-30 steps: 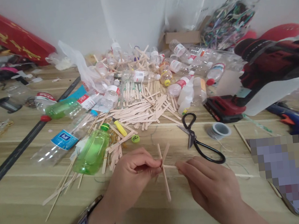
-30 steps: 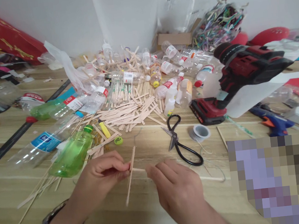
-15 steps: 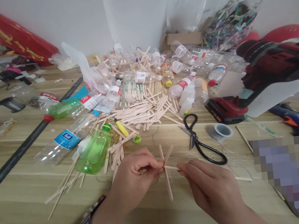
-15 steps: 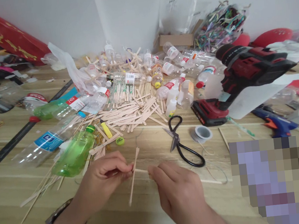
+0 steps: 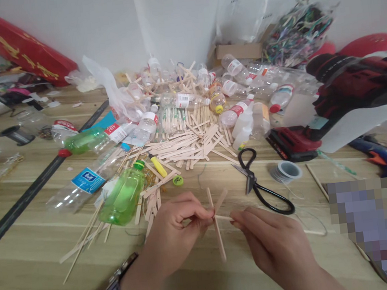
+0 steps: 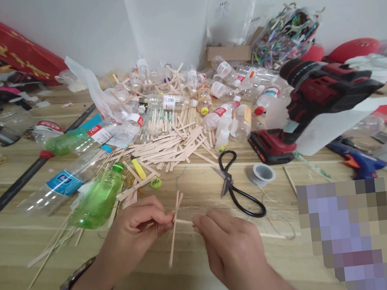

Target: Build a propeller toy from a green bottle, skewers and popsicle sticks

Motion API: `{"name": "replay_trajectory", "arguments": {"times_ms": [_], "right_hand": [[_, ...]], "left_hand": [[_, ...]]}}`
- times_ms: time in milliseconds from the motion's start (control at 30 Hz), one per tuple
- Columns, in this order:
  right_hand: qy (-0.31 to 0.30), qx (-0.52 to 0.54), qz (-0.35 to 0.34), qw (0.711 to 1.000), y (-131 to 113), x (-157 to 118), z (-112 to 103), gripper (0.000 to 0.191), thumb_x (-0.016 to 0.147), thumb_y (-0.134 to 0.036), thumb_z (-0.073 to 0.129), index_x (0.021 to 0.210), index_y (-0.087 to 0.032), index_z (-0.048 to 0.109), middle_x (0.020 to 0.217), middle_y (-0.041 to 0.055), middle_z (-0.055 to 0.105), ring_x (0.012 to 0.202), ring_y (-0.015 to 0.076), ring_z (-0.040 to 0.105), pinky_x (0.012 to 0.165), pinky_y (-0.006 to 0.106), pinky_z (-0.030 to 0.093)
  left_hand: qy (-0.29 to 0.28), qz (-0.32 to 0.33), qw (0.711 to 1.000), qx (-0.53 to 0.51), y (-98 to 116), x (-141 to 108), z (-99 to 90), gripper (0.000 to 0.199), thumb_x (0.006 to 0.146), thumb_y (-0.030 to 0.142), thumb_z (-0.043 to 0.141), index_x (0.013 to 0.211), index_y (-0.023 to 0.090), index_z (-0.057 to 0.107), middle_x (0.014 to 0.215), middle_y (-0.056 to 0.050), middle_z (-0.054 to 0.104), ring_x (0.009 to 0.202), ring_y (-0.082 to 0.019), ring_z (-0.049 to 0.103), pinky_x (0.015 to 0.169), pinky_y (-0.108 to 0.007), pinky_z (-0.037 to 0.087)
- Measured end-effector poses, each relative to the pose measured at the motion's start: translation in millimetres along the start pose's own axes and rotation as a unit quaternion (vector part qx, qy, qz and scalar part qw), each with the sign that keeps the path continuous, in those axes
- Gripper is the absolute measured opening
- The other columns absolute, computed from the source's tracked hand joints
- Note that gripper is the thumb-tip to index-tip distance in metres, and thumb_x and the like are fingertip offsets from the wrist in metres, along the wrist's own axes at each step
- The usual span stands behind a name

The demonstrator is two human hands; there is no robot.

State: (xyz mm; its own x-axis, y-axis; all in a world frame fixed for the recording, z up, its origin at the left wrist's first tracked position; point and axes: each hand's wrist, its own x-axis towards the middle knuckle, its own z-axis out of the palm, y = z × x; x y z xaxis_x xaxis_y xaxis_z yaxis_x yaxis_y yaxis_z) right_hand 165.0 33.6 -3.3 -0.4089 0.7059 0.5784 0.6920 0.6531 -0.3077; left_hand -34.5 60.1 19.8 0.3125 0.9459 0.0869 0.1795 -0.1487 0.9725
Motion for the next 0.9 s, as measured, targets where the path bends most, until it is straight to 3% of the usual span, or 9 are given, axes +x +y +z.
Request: {"name": "replay_trajectory", "arguments": {"times_ms": [500,900], "right_hand": [[-0.001,0.011,0.002,1.0,0.1,-0.1,0.3,0.02,0.089,-0.005,0.044,0.09,-0.018,0.058,0.063,-0.0007,0.057,0.052,0.0131,0.055,0.049,0.023,0.038],[0.006,0.006,0.014,1.0,0.5,-2.3,4.7,0.019,0.091,-0.006,0.044,0.089,-0.019,0.056,0.064,-0.0009,0.055,0.054,0.0135,0.054,0.051,0.023,0.037]], "left_hand": [[0.0,-0.003,1.0,-0.005,0.0,-1.1,0.6,0.018,0.082,0.017,0.066,0.065,0.018,0.072,0.066,0.0,0.057,0.06,-0.011,0.053,0.056,-0.021,0.04],[0.013,0.032,0.999,0.012,-2.3,-0.3,2.1,0.017,0.083,0.013,0.062,0.068,0.016,0.071,0.067,0.001,0.056,0.061,-0.009,0.053,0.057,-0.018,0.041]]}}
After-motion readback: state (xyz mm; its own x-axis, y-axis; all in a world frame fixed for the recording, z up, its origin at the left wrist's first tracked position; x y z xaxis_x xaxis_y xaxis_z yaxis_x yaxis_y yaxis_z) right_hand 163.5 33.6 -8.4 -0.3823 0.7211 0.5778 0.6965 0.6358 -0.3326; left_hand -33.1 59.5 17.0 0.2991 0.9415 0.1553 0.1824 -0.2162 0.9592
